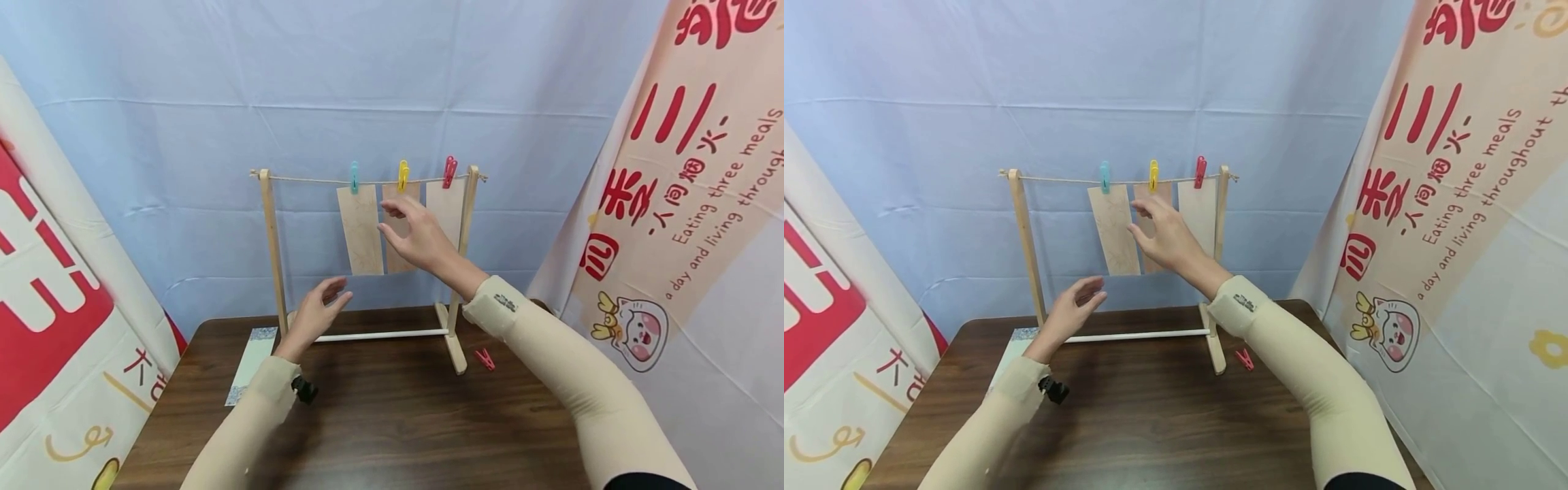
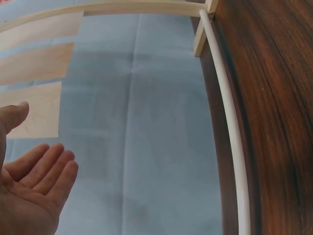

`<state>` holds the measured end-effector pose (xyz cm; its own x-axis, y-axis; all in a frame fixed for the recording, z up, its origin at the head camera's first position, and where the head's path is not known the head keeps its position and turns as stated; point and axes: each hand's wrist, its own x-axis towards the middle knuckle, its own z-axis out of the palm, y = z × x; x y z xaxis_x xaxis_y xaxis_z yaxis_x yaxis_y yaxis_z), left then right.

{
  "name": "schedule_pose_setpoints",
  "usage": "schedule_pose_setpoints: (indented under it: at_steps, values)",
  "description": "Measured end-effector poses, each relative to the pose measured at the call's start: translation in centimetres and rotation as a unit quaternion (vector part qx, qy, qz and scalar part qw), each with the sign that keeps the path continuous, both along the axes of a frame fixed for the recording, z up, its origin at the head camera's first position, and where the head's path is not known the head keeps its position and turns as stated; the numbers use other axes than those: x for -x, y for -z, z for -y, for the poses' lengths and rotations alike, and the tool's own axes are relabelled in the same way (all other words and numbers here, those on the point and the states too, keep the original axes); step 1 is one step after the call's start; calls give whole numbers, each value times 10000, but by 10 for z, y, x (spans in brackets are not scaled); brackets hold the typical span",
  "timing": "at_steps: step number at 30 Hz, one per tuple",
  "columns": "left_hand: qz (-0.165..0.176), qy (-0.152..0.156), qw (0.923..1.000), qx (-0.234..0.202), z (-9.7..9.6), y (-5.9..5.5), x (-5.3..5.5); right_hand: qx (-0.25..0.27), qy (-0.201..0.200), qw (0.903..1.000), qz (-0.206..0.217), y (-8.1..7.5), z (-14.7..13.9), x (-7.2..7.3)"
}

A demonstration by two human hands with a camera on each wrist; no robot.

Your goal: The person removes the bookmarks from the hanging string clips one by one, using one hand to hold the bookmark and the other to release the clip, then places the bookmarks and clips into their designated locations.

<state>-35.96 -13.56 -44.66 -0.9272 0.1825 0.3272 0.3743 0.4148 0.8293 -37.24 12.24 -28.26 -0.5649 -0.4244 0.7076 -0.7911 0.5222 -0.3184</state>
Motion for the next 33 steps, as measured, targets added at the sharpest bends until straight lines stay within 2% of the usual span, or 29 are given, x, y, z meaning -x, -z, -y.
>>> schedule_pose_setpoints:
  at_steps: [12,20,33]
  values:
    - [182,43,9998,-113,-4,-1,11,-99,-132,9996,-224,-15,10,4]
    - [108,147,9995,-247,-12,-6,14,-114,-194,9991,-365,-28,17,8]
    - [79,157,9994,-312,-14,-5,21,-247,-162,9987,-415,-39,23,13]
